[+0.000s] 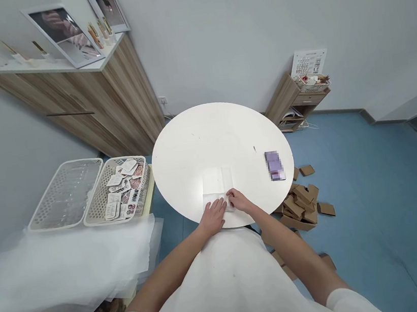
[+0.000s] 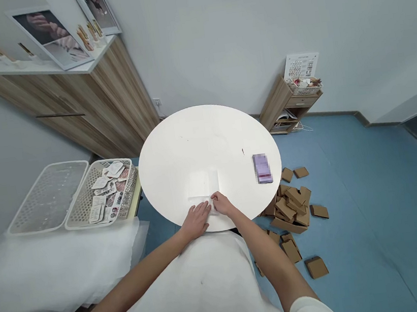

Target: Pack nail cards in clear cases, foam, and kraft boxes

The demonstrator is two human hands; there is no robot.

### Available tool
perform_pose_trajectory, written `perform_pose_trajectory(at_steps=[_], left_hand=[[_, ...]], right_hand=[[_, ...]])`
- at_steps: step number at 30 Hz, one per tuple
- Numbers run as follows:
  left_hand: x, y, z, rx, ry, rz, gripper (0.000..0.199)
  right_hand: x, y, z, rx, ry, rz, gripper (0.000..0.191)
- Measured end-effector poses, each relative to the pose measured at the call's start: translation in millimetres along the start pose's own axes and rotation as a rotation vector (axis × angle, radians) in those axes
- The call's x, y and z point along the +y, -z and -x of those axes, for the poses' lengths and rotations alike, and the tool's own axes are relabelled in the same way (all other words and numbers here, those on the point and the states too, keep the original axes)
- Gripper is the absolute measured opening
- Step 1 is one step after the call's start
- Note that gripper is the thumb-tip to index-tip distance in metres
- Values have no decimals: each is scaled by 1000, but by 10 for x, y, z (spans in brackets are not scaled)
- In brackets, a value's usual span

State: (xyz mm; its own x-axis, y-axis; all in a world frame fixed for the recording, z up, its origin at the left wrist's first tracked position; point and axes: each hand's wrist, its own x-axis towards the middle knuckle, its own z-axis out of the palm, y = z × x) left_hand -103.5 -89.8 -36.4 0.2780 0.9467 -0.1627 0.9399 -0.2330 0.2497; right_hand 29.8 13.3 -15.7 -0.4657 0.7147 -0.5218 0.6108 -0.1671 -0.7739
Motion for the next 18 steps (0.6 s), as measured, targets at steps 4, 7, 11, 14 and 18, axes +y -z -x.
perform_pose_trajectory(at_steps=[4,7,11,14,18], left_hand=[[-7,16,-30,-16,-17,-24,63],[-15,36,-22,-11,-16,26,62],[-66,33,95,50,193,217,58],[-129,-5,224,112,646,447,62],[-190,-55,283,154,1010,834,67]], right_hand=[[35,52,108,104,158,300,38],[71,-12,144,51,206,596,51],[66,-156,96,-6,168,747,56],[29,-191,44,-15,145,727,60],[-2,-191,10,-64,137,661,66]])
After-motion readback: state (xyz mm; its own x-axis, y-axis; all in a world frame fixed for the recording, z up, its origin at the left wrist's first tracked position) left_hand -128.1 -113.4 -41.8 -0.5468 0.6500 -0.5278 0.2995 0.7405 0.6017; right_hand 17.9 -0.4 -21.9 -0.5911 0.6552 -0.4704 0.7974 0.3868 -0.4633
